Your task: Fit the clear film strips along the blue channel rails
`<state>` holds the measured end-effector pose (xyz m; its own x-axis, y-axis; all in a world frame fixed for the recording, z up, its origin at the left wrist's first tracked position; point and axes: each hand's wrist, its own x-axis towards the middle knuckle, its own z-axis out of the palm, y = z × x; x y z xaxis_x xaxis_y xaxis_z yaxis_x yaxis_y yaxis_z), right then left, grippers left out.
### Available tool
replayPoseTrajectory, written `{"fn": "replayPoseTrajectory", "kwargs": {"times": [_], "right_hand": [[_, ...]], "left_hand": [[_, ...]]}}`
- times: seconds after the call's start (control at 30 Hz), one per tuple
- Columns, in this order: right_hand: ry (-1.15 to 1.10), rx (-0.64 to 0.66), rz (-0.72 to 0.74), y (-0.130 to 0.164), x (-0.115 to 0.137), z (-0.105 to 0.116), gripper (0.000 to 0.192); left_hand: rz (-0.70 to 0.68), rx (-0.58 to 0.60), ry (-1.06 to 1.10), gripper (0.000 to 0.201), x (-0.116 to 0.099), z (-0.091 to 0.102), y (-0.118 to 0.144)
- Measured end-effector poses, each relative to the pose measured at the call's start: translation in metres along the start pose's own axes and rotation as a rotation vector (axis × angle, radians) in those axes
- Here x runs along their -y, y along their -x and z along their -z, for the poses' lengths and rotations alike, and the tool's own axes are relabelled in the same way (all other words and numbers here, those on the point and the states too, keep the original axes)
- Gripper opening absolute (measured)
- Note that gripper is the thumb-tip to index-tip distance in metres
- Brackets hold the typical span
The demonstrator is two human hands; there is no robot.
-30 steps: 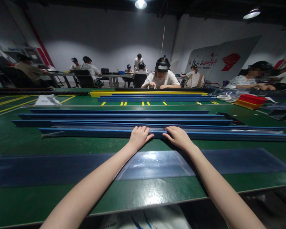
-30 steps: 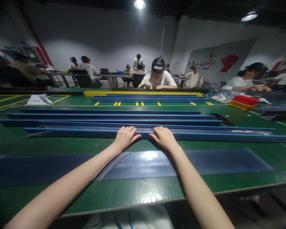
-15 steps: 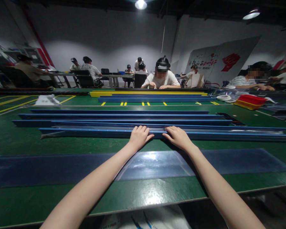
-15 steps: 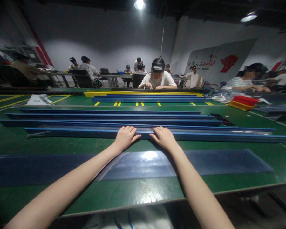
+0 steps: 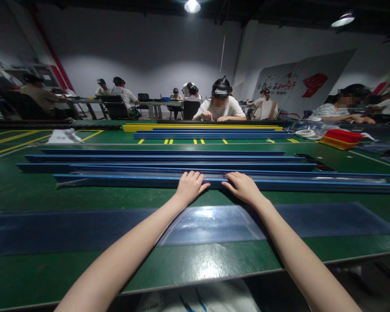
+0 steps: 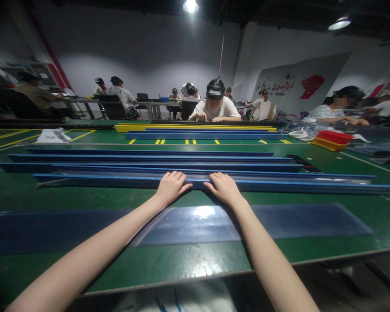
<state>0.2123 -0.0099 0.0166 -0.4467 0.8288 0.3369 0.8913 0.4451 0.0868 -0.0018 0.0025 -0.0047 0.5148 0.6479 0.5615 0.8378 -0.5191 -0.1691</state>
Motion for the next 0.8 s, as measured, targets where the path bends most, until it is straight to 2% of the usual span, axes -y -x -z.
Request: {"fn": "replayPoseTrajectory", "kwargs": {"times": [0.27, 0.5, 0.8], "right_hand": [[-0.005, -0.014, 0.012, -0.001, -0.001, -0.002, 0.031], [-0.039, -0.071, 0.069, -0.003, 0.011, -0.001, 0.025], [-0.046, -0.105, 0.055, -0.007, 0.018, -0.007, 0.018]], "left_hand": [[0.003, -0.003, 0.014, 0.031, 0.0, 0.0, 0.0], [-0.008, -0.002, 0.021, 0.031, 0.0, 0.002, 0.0], [-0.012, -0.007, -0.014, 0.031, -0.001, 0.003, -0.001]]}}
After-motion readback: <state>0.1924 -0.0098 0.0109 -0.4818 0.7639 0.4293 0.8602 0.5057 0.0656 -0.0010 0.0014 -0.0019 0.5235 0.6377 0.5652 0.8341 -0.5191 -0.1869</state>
